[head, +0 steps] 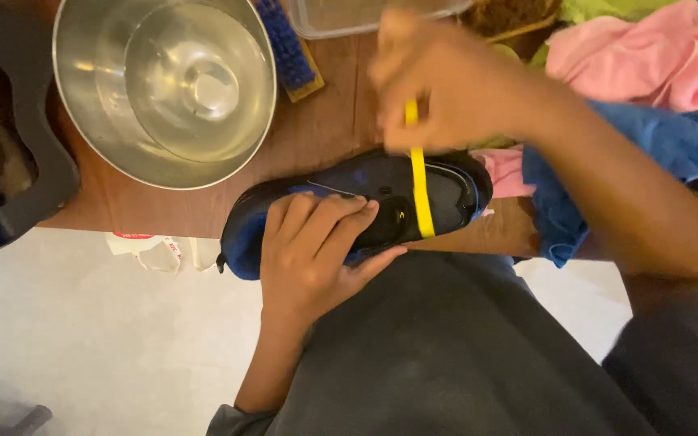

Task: The person scrubs a blue and black shoe with a yellow brush, repeatedly dipping the brush into a metal bowl of water. They clean the upper, sides, and sole of the shoe, rotating it to reach different areas. The shoe remains on the table throughout the process.

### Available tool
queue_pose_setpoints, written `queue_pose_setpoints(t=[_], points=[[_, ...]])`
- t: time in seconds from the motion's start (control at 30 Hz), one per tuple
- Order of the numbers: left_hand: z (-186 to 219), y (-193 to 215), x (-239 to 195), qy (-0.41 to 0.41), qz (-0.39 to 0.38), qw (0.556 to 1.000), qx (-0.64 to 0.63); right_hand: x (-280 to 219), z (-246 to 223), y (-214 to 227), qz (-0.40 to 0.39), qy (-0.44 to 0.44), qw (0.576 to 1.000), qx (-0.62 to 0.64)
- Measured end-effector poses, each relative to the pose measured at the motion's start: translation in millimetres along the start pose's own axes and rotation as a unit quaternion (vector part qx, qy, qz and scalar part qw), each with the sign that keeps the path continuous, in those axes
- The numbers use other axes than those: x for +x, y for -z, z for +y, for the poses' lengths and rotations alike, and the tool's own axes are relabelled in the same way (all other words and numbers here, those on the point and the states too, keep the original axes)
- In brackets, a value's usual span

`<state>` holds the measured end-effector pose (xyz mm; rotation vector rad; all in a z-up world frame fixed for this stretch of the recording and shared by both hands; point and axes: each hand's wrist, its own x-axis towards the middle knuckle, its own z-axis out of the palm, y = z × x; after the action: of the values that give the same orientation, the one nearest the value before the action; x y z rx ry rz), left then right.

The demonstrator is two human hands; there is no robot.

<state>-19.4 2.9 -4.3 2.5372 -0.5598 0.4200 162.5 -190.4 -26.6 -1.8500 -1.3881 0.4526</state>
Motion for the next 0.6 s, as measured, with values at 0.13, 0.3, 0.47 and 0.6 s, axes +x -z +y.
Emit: queue_pose_setpoints(t=[0.13, 0.3, 0.47, 0.6], points=[[2, 1, -11, -0.012, -0.001, 1.0, 0.027, -3, -1, 3, 0.068, 0.021, 0.997, -0.025], [4, -5, -30, -0.031, 0.019, 0.998, 0.047, -13, -11, 1, 0.044, 0.072, 0.996, -0.021], [5, -6, -34, -0.055, 0.06, 0.995, 0.049, -2, -27, 5, 0.087, 0.112, 0.986, -0.085], [4, -13, -45, -0.067, 0.078, 0.993, 0.054, -7, -15, 6, 0.058, 0.122, 0.987, -0.087]])
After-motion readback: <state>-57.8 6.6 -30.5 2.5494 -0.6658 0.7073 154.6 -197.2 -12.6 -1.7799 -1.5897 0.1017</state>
